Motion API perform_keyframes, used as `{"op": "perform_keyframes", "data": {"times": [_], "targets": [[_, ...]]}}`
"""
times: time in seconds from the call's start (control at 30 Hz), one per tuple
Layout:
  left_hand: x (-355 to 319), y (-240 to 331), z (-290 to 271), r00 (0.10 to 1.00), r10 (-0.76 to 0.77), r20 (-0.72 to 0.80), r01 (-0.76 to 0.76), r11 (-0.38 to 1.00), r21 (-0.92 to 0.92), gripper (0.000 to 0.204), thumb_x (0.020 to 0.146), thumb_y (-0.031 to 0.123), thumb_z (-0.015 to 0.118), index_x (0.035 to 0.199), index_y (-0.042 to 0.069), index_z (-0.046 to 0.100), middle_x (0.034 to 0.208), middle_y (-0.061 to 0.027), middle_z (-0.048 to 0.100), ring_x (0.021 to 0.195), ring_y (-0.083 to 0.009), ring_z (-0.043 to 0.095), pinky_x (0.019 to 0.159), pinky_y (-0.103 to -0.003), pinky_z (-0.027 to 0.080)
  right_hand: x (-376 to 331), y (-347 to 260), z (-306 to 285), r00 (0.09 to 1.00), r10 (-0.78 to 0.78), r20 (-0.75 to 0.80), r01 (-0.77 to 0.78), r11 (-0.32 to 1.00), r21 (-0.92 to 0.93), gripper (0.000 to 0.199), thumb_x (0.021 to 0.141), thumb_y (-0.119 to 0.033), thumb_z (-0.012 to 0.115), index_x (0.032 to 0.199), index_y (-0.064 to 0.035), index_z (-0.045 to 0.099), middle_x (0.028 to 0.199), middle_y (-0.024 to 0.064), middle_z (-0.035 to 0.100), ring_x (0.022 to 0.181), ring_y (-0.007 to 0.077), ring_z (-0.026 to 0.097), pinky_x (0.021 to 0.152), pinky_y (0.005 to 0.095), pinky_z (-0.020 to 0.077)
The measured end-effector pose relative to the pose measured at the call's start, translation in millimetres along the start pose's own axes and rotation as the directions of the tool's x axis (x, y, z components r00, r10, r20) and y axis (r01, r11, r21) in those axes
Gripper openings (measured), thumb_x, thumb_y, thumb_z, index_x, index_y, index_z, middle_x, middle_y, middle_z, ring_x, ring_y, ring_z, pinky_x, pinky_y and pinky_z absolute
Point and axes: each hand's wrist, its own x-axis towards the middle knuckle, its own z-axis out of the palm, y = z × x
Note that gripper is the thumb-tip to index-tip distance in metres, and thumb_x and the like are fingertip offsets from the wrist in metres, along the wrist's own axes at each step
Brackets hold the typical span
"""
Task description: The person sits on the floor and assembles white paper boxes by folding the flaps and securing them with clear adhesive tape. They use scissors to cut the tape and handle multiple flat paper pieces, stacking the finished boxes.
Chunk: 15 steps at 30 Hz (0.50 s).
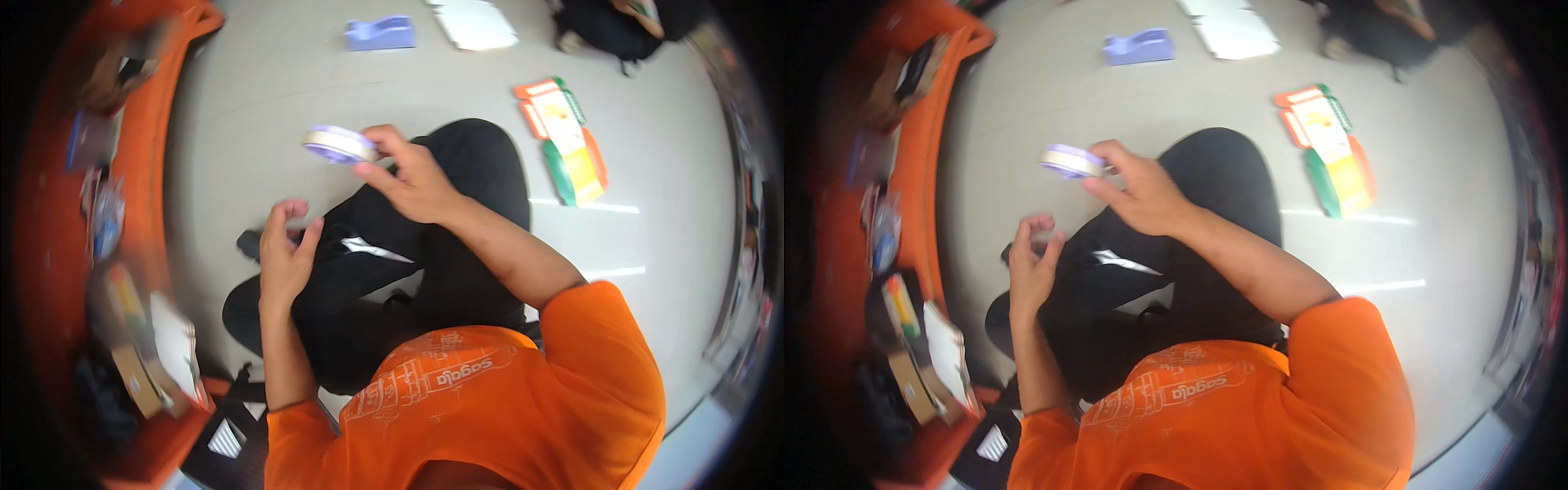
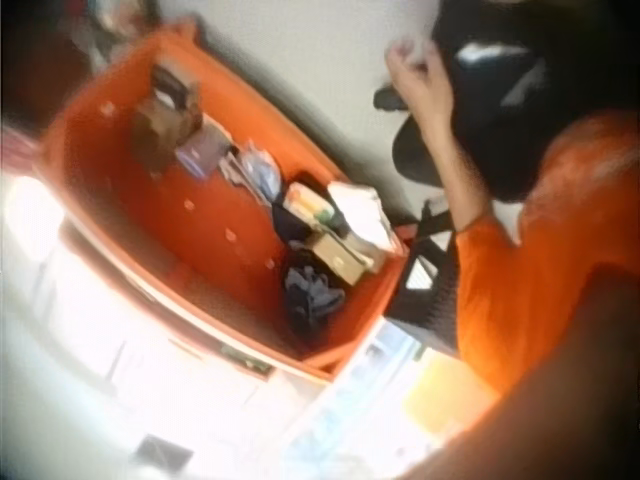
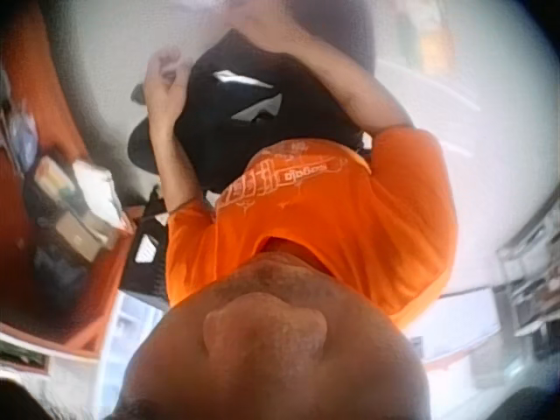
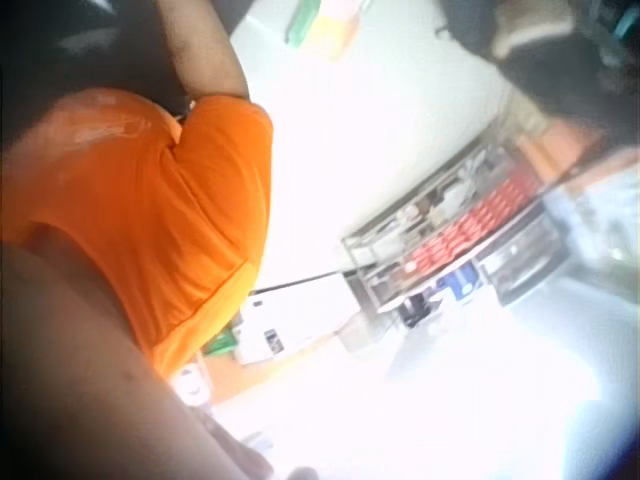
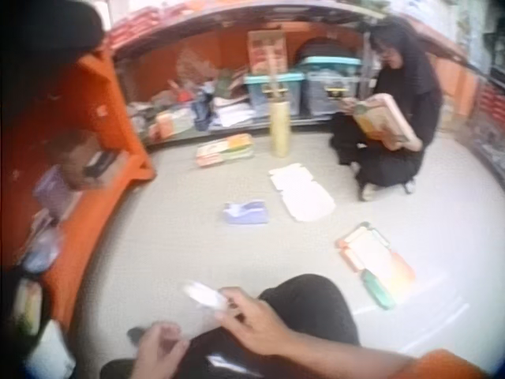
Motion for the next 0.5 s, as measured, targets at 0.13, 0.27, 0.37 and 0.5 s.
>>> {"op": "perform_keyframes", "data": {"times": [0.13,0.27,0.37,0.5], "targets": [[5,35,-14,0.969,0.147,-0.197,-0.171,0.979,-0.113,0.038,0.088,0.012,0.071,0.122,0.001,0.057,0.121,-0.0117,0.061,0.110,-0.0226,0.060,0.088,-0.035,0.050,-5,-5,6,0.995,-0.060,0.080,0.067,0.993,-0.093,0.038,0.094,-0.027,0.066,0.123,-0.0052,0.056,0.116,0.0157,0.065,0.106,0.0326,0.064,0.089,0.0394,0.0506],[3,48,-18,0.960,0.160,-0.228,-0.194,0.972,-0.132,0.046,0.086,0.012,0.073,0.128,0.003,0.056,0.127,-0.0111,0.059,0.115,-0.0234,0.059,0.093,-0.037,0.048,-7,-5,11,0.987,-0.121,0.107,0.127,0.990,-0.056,0.035,0.094,-0.021,0.067,0.123,-0.0054,0.057,0.122,0.0150,0.064,0.111,0.0326,0.063,0.094,0.0394,0.0493],[3,48,-17,0.970,0.132,-0.203,-0.170,0.968,-0.187,0.050,0.087,0.013,0.074,0.132,0.003,0.055,0.130,-0.0112,0.058,0.118,-0.0234,0.057,0.096,-0.038,0.048,-5,-6,11,0.979,-0.162,0.127,0.168,0.985,-0.036,0.034,0.092,-0.017,0.069,0.121,-0.0052,0.058,0.126,0.0146,0.063,0.114,0.0324,0.062,0.097,0.0395,0.0481],[2,47,-15,0.976,0.115,-0.186,-0.167,0.940,-0.297,0.052,0.087,0.015,0.075,0.133,0.003,0.055,0.130,-0.0118,0.058,0.118,-0.0243,0.058,0.096,-0.038,0.048,-4,-6,11,0.967,-0.193,0.169,0.198,0.980,-0.012,0.033,0.089,-0.013,0.072,0.118,-0.0054,0.058,0.131,0.0146,0.062,0.118,0.0327,0.060,0.099,0.0400,0.0473]]}}
